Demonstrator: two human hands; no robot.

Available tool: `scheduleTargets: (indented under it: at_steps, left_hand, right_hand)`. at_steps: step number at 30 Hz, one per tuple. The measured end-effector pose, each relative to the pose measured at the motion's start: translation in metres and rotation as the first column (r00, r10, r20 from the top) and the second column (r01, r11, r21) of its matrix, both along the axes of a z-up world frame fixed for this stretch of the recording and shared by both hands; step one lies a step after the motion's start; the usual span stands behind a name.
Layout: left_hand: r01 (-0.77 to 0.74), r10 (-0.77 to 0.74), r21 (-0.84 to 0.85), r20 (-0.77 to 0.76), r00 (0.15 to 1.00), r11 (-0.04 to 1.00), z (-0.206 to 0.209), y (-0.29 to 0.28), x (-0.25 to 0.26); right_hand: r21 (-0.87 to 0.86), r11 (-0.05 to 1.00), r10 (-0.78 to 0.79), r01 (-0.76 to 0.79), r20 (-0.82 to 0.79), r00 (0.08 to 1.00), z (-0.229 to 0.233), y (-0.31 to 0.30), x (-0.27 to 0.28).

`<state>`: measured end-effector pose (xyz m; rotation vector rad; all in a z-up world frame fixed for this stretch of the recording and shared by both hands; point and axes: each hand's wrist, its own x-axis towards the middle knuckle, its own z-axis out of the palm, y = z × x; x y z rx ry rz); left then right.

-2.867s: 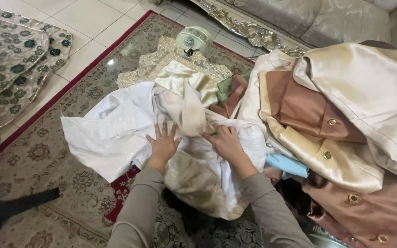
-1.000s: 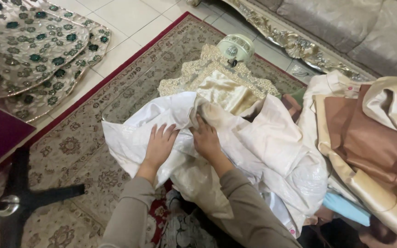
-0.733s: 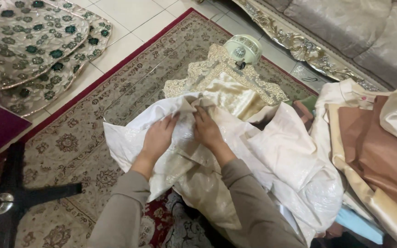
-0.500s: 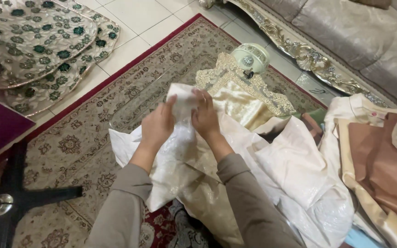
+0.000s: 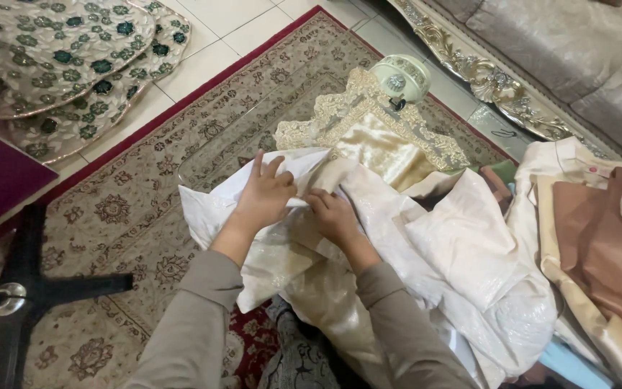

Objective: Folding a white lace dress while sitting on a rug in a showroom.

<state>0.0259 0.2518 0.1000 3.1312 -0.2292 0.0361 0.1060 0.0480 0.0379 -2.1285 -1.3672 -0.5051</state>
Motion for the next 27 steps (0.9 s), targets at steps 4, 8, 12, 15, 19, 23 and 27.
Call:
scheduleTargets:
  at_steps: [4, 8, 12, 15, 19, 23, 27]
  left_hand:
    - [-0.023, 0.023, 0.002, -0.073, 0.997, 1.000, 0.027, 0.002, -0.023]
    - [0.319, -0.275, -0.078, 0.346, 0.897, 0.944, 0.031, -0.005, -0.031]
    - [0.237, -0.222, -0.043, 0.215, 0.951, 0.971, 0.014, -0.007, -0.024]
    - [-0.052, 0.055, -0.028, 0.137, 0.989, 0.998, 0.001, 0.001, -0.017]
    - [0.040, 0.090, -0.251, 0.483, 0.871, 0.967, 0.058, -0.013, -0.031]
    - [0.208, -0.022, -0.384, 0.436, 0.899, 0.900, 0.077, -0.027, -0.034]
    - [0.171, -0.120, -0.293, 0.182, 0.976, 0.941, 0.037, -0.026, -0.030]
  right_hand:
    - [0.048, 0.998, -0.044, 0.049, -0.087, 0.995, 0.010, -0.012, -0.006]
    - [0.113, 0.993, -0.031, 0.035, -0.034, 0.999, 0.025, -0.031, -0.004]
    - [0.116, 0.992, 0.040, -0.043, 0.025, 0.999, 0.028, -0.055, -0.015]
    - [0.176, 0.984, -0.012, 0.015, -0.018, 1.000, 0.031, -0.068, -0.010]
    - [0.245, 0.963, -0.079, 0.112, -0.141, 0.987, 0.040, -0.066, -0.015]
    - [0.276, 0.959, -0.039, 0.064, -0.093, 0.995, 0.058, -0.057, -0.020]
    - [0.234, 0.972, 0.034, -0.032, -0.008, 0.999, 0.047, -0.067, -0.017]
